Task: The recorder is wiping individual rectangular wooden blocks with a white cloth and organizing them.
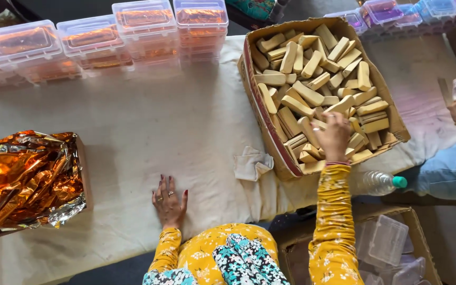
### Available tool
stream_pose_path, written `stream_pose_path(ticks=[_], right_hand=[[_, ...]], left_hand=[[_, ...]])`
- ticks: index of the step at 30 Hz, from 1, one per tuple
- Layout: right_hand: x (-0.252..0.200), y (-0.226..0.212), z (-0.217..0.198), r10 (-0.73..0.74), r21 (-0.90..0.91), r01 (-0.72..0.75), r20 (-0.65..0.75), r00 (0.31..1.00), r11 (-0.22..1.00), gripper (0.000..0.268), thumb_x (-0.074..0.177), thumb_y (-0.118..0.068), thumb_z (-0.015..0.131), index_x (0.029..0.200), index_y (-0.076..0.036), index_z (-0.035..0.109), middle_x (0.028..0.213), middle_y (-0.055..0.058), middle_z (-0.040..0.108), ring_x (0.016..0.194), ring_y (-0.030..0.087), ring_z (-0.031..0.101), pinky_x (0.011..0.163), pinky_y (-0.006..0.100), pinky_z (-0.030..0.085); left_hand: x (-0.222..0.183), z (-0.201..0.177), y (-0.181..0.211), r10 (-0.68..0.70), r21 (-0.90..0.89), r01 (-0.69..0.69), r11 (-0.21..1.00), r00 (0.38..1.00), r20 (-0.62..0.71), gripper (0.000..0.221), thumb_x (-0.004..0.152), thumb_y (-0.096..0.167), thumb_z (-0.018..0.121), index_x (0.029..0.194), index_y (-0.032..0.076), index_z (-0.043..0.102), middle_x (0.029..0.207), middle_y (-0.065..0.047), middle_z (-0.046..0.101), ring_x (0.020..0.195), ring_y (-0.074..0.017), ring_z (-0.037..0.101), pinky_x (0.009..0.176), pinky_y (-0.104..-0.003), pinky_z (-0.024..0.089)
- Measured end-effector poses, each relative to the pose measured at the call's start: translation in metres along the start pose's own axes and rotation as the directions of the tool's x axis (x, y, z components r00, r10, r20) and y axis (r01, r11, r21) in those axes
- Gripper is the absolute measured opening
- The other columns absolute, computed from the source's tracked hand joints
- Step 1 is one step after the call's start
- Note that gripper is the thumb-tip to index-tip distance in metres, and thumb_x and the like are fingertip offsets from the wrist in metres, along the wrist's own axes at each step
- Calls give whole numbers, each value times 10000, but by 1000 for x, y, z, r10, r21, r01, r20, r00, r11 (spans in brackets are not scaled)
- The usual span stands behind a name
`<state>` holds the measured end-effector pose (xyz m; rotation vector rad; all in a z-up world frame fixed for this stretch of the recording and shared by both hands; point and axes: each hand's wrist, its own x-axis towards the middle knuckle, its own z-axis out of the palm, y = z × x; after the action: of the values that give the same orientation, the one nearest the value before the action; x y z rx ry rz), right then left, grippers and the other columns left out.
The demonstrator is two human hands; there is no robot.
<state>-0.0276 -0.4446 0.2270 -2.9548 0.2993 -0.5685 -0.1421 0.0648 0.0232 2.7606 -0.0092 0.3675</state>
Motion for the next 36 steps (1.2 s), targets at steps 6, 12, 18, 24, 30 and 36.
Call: stream_pose_path(ticks=[6,12,18,24,30,36], right_hand=[[-38,33,16,52,226,-110,247,968,968,376,837,-360,807,1104,-112,716,1209,137,636,1177,307,613,1055,407,484],[-48,-12,44,-233,136,194,403,885,972,525,874,-431,703,1315,-152,645,1361,170,550,1262,380,508,1081,519,363],[-50,-16,44,-79,-116,161,518,851,980,540,948,-583,599,1359,-233,628,1450,147,470,1304,408,480,1140,533,347],[-25,-16,11,26,-41,2,674,738,999,729,717,-600,798,1310,-218,614,1362,140,474,1313,386,491,1130,491,397],[-35,8,38,-147,99,109,657,740,989,772,689,-457,814,1344,-129,571,1365,145,496,1243,389,553,1110,461,454],[-14,-17,16,41,-65,12,743,668,998,807,696,-509,838,1361,-125,590,1330,167,496,1277,344,533,1111,438,418]], left_hand=[[0,0,1,-19,11,19,1000,1000,15,737,926,511,598,1541,134,449,1653,-80,347,1456,-251,362,1211,-507,242],[-2,3,-1,-2,3,2,1000,1000,3,724,942,509,571,1551,138,444,1657,-79,341,1465,-252,357,1217,-505,239],[-4,6,-3,-8,6,8,1000,1000,24,715,949,503,560,1553,138,441,1663,-81,331,1469,-255,350,1220,-503,228],[-2,10,-4,-12,42,11,999,1000,22,720,946,518,559,1545,137,437,1658,-77,327,1471,-254,346,1218,-502,220],[-5,14,-3,-37,66,33,997,998,60,731,963,529,546,1567,135,426,1673,-71,309,1466,-240,329,1231,-492,206],[2,16,-1,-50,-40,50,998,999,-3,634,974,507,549,1474,117,526,1655,-136,290,1451,-310,355,1201,-517,221]])
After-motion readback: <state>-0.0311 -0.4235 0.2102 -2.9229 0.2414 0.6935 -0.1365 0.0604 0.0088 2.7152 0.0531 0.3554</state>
